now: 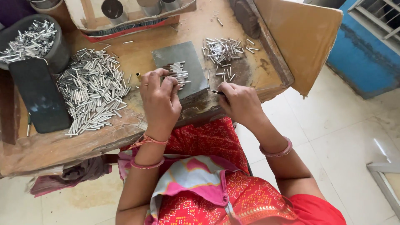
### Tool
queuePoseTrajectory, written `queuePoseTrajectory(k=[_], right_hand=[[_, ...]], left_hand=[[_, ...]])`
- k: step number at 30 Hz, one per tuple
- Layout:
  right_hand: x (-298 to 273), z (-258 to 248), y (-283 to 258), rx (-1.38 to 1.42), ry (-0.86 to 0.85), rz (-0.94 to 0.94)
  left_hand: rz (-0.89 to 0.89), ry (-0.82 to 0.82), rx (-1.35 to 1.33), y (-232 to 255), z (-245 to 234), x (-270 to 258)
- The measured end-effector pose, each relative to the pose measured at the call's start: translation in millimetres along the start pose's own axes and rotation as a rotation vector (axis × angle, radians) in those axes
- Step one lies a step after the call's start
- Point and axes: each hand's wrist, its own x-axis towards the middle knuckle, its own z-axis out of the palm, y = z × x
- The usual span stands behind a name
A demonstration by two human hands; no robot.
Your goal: Manually assembling small metal pins into a component base at a workshop table.
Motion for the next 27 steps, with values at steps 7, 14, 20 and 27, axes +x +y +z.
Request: queuePoseTrajectory(k=[7,14,20,27], right_hand=[[-3,4,25,0.315,-0.06,0.121],[-9,3,21,1.066,-0.201,0.347],[-28,0,-17,0.916,-0.026,0.249],[-40,6,-30,0.523,0.194,-0.034]], left_hand=[[0.212,-0.046,-0.221,34,22,-8],[0.492,-0.116,-0.158,38,27,1],[0.126,-0.051,-0.451,39,26,-3],[-0.532,-0.141,-1.445,31,40,-22]])
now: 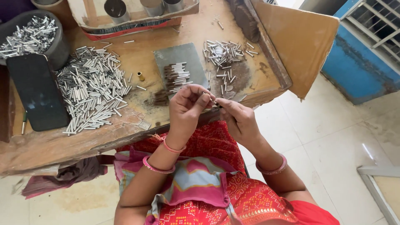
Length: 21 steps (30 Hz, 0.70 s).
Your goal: Manually assembling small metal pins into a component base at a workshop table.
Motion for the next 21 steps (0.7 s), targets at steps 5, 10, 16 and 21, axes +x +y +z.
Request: queuePoseTrajectory(k=[5,10,16,21], right_hand=[[-4,6,-15,0.013,0.031,0.031],[-12,13,-13,0.081,0.057,0.089],[-21,15,-6,0.136,0.067,0.131],[-35,13,4,0.082,0.057,0.166]], left_hand=[[0.017,0.003,-0.04,-2,7,-14],[0.017,-0.009,-0.069,-11,15,-25],[-0.018,-0.013,-0.109,-16,7,-25],[0.115,-0.054,-0.003,9,4,-21]])
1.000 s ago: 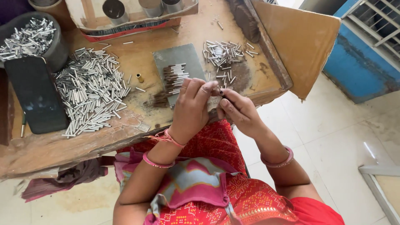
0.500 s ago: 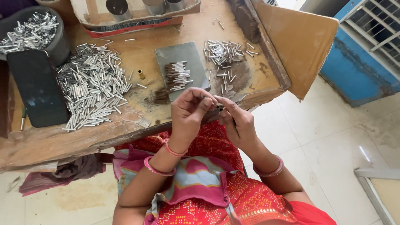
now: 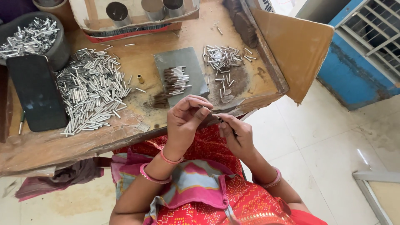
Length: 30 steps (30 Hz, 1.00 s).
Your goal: Manually assembling small metal pins into a component base at a workshop table.
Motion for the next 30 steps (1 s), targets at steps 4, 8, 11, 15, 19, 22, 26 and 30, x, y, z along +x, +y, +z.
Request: queuePoseTrajectory(k=[4,8,11,15,19,22,26,30], right_hand=[[-3,0,-10,-0.034,0.068,-0.039],[-9,-3,-11,-0.121,0.135,-0.129],[-13,-4,-11,-0.092,0.138,-0.147],[-13,-5,-9,-0.036,0.127,-0.141],[-14,-3,-7,-0.035,0.118,-0.133],[-14,-2,-7,-0.037,0.116,-0.119],[-16,0,-1,-0.042,0.13,-0.077],[-14,1,1,-0.028,0.142,-0.075]], left_hand=[[-0.036,-0.03,0.025,-2,10,-13],[-0.089,-0.125,-0.036,-4,15,-22],[-0.082,-0.12,0.043,12,20,-22],[0.048,-0.131,0.383,27,22,-19],[0.026,-0.122,0.37,25,20,-18],[0.003,-0.123,0.35,21,18,-19],[0.01,-0.131,0.381,22,20,-16],[-0.073,-0.151,0.302,19,21,-13]])
